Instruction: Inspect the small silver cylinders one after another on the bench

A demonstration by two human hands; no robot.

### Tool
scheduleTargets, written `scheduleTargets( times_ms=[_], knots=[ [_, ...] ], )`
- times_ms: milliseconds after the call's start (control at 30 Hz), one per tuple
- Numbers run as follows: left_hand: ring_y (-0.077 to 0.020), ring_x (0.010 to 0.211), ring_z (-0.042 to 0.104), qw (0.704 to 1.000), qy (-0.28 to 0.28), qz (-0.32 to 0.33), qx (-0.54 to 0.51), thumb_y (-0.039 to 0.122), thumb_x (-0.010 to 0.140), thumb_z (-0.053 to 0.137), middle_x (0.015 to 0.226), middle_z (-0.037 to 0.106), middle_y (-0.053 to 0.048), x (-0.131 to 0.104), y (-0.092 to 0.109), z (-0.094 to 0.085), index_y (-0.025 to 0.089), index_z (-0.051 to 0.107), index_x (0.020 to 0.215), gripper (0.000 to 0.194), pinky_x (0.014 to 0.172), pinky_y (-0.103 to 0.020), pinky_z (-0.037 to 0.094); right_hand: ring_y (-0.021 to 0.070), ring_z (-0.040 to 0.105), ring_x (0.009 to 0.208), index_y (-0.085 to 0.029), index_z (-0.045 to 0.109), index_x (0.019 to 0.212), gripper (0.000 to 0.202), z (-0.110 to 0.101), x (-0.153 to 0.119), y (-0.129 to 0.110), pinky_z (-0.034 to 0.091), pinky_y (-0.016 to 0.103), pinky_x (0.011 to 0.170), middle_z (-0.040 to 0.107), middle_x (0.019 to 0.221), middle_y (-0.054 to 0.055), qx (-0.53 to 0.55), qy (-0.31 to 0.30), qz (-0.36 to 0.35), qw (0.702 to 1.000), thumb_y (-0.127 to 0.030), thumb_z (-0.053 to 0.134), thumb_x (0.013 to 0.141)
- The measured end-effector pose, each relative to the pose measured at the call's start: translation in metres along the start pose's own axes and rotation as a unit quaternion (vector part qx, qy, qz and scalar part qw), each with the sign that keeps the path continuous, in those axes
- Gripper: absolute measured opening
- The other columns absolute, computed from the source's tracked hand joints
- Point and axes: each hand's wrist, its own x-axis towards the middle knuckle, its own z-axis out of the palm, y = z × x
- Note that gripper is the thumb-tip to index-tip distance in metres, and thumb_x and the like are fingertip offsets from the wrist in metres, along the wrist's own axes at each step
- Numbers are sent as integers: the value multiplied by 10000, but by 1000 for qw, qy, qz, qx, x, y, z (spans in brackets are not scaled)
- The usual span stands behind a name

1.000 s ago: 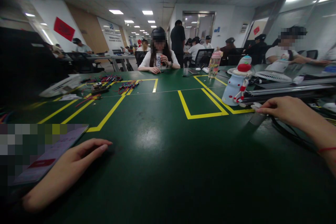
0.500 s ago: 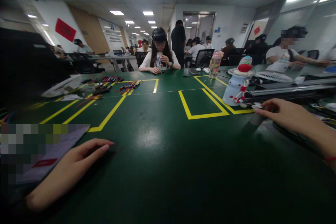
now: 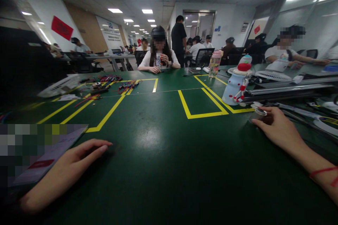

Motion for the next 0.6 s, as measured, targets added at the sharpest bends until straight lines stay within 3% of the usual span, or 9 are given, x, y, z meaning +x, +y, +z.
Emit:
scheduleTargets(
  times_ms=[100,200,267,300,333,400,467,533,600],
  knots=[
    [-252,1067,627,999,6,27,34,520,895,481,1138,679,-8,1,2,2,306,634,1120,346,932,-405,489,214,529,1117,-148,504,1256,459,0,-15,-28,413,360,928,541,1229,179,8,52,-153,987,-393,540,870],
    [-257,1049,622,989,-2,106,101,464,894,509,1124,664,-27,0,22,12,292,642,1103,301,924,-412,495,196,486,1207,-181,525,1191,380,10,-40,-85,341,355,1066,531,1262,142,116,56,-298,946,-319,595,843],
    [-249,1055,611,977,-9,171,124,402,890,535,1166,632,-33,-1,46,24,299,620,1145,288,933,-415,492,194,533,1142,-205,511,1180,444,22,-61,-134,393,379,1030,558,1210,111,252,-35,-293,921,-320,671,783],
    [-241,1068,602,973,-7,197,117,361,890,543,1207,607,-37,-1,59,30,304,588,1193,311,941,-412,490,189,559,1101,-213,488,1193,498,29,-72,-159,430,382,990,568,1184,98,337,-121,-265,895,-324,700,755],
    [-229,1086,589,970,0,223,100,322,885,559,1248,578,-39,-1,72,37,309,541,1248,364,956,-405,483,182,581,1060,-220,454,1212,553,35,-83,-183,458,380,951,577,1159,86,424,-226,-218,849,-323,718,737],
    [-221,1148,548,961,16,273,51,245,856,607,1300,538,-49,-1,93,49,301,461,1320,490,1005,-401,452,154,613,963,-219,414,1216,581,44,-103,-222,494,356,880,595,1093,61,556,-427,-100,706,-333,722,736],
    [-211,1192,513,950,20,311,1,185,847,617,1305,532,-49,-1,105,58,292,461,1304,494,1035,-395,428,116,616,878,-190,445,1153,486,49,-119,-246,502,313,833,599,1016,39,622,-542,7,564,-355,691,768],
    [-204,1187,512,944,18,326,-34,173,855,618,1274,553,-43,-3,109,62,291,493,1263,442,1027,-391,431,89,604,828,-157,491,1064,367,51,-129,-254,501,277,803,594,953,26,649,-581,71,485,-366,649,807],
    [-202,1140,538,945,16,323,-51,196,852,642,1221,582,-34,-7,109,64,294,526,1220,398,986,-385,457,85,600,797,-140,513,1001,302,49,-135,-252,501,266,780,592,903,20,656,-591,98,460,-361,625,830]
  ],
)
